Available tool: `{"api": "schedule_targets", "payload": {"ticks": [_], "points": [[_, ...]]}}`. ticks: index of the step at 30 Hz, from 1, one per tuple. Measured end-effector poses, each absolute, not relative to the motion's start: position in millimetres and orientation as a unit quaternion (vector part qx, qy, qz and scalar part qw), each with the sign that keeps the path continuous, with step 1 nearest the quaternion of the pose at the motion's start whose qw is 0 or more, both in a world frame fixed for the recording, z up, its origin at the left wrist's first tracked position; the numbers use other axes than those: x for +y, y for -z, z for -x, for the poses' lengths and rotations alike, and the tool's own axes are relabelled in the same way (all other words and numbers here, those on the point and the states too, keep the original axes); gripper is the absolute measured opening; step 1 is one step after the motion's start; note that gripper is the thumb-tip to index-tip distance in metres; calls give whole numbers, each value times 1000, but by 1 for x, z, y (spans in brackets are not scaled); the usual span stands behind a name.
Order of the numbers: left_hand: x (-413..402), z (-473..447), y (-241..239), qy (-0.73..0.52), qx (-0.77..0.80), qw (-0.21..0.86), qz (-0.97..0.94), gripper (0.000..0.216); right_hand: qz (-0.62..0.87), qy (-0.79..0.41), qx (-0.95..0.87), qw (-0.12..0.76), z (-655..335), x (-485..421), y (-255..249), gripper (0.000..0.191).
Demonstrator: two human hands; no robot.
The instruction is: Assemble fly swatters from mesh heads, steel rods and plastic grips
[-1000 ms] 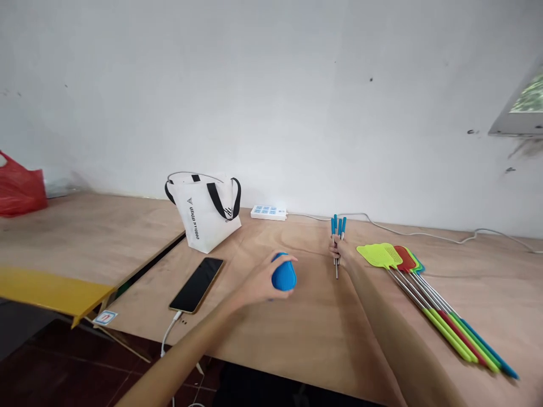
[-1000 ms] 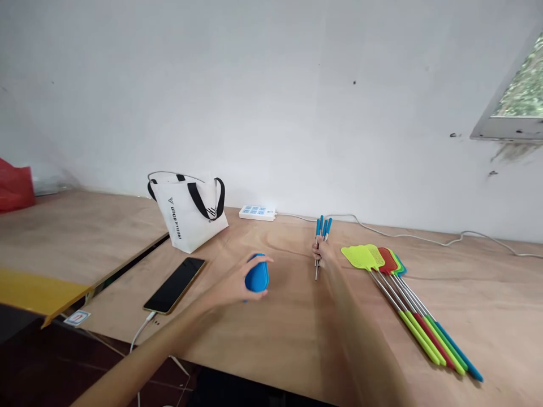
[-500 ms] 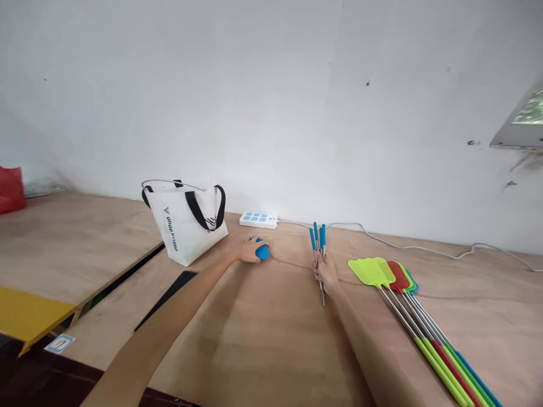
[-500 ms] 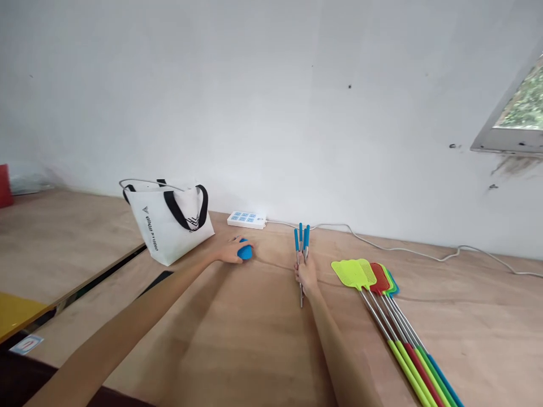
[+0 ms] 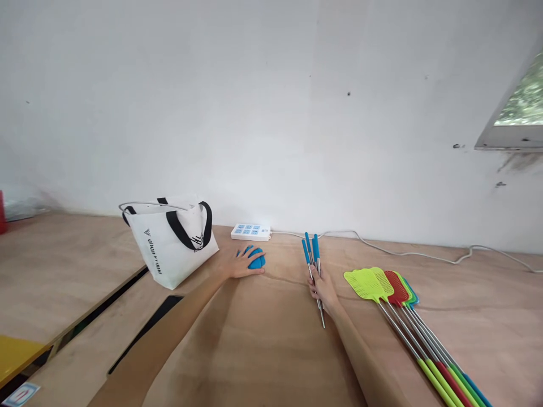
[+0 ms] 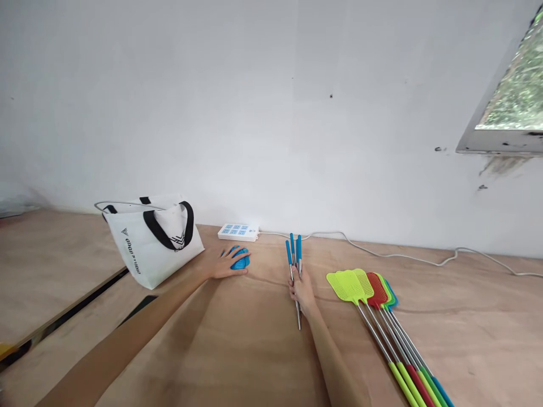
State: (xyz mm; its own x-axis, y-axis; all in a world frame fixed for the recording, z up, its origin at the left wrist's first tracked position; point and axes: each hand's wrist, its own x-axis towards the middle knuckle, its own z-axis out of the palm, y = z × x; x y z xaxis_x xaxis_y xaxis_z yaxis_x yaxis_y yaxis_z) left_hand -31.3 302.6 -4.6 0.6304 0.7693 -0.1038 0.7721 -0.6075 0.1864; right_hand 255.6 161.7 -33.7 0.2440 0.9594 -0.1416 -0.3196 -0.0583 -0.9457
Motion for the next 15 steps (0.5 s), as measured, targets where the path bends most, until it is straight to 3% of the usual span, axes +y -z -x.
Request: {"api": "schedule_targets", "payload": {"ticks": [9, 15], "points": [[248, 37, 2, -10, 382, 56, -922, 80, 493, -491, -327, 639, -255, 155, 32, 56], [220, 29, 8, -92, 376, 29, -922, 81, 466, -438, -337, 691, -254, 140, 29, 61]]}}
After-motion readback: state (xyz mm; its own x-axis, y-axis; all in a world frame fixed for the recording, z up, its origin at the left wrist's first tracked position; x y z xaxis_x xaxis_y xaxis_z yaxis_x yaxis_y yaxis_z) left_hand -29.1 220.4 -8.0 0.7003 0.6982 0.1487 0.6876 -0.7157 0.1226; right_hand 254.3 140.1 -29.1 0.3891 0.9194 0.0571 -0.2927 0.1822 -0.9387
